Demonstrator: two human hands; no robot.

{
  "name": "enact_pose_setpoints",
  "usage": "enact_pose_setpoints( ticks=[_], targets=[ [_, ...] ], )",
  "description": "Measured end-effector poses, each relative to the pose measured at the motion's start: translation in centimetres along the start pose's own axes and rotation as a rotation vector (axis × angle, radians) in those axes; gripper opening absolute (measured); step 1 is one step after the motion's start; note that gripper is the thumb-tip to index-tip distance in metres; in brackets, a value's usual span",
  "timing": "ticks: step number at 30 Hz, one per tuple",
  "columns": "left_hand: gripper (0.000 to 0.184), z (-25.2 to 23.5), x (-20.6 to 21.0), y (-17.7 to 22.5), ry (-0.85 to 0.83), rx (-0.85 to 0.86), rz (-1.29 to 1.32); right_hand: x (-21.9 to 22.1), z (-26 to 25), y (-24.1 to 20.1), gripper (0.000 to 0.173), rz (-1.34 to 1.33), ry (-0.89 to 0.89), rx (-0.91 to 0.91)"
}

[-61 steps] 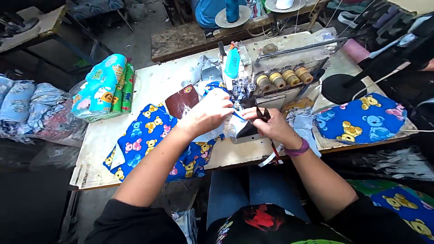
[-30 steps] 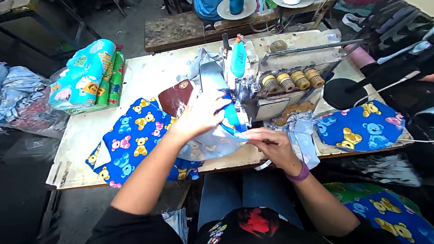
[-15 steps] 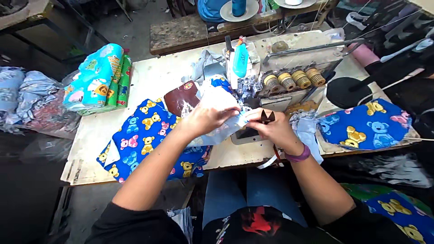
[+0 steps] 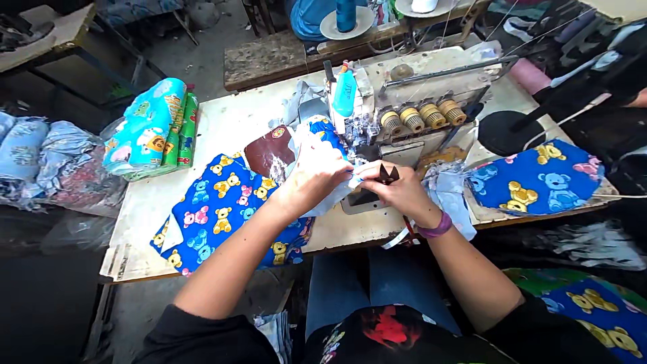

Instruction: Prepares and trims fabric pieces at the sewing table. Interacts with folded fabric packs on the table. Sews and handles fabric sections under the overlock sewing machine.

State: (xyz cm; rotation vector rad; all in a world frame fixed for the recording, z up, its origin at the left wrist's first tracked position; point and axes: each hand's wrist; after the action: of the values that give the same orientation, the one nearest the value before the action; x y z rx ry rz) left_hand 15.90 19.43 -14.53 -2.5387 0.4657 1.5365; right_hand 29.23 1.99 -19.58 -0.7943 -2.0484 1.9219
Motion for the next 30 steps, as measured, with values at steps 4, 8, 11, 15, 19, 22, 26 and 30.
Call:
enact_pose_setpoints(
  ticks=[4,8,11,15,19,22,26,30],
  targets=[
    [0.012,0.6,-0.1,1.0,0.027,-0.047,-0.052,0.1,0.0,0.1,0.007,-0.016,0.006,-0.027],
    [0.005,0.1,-0.9,0.3,0.03,-0.027,0.124,0.0,0.0,0.0,0.008,-0.023,-0.007,0.006],
    [0.006,-0.7,-1.3,-0.3,0.007,0.06,0.126,-0.1,-0.1,-0.2,0.008,-0.031,-0.015,0.034],
    [0.018,-0.8,-1.8,-1.2,-0.121,0.23,-0.068,-0.4,-0.2,-0.3,0.008,0.003,-0.042,0.041],
    [0.021,1.2,-1.2,-2.4,-0.07,0.206,0.03,-0.7,-0.4,-0.5,0.01,0.026,-0.057,0.029],
    [0.016,1.7,-1.4,-2.4,-0.008,0.103,0.18,-0.5,-0.4,-0.5,0.009,0.005,-0.055,0.026],
    [0.014,0.4,-3.4,-1.6,-0.029,-0.02,0.341,-0.2,-0.4,-0.5,0.011,-0.046,-0.028,0.071],
    [0.014,-0.7,-4.3,-1.2,-0.063,-0.006,0.316,-0.2,-0.3,-0.6,0.007,-0.055,-0.035,0.092]
  ],
)
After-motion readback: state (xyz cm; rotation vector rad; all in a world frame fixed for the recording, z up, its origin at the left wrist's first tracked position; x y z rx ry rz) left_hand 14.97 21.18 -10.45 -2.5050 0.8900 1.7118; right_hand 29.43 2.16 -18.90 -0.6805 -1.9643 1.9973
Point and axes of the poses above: each hand's wrist, its own z-axis away from the middle knuckle, its own x-axis out of the palm, y = z × x, and after that the axes turned 11 degrees about x, right-handed
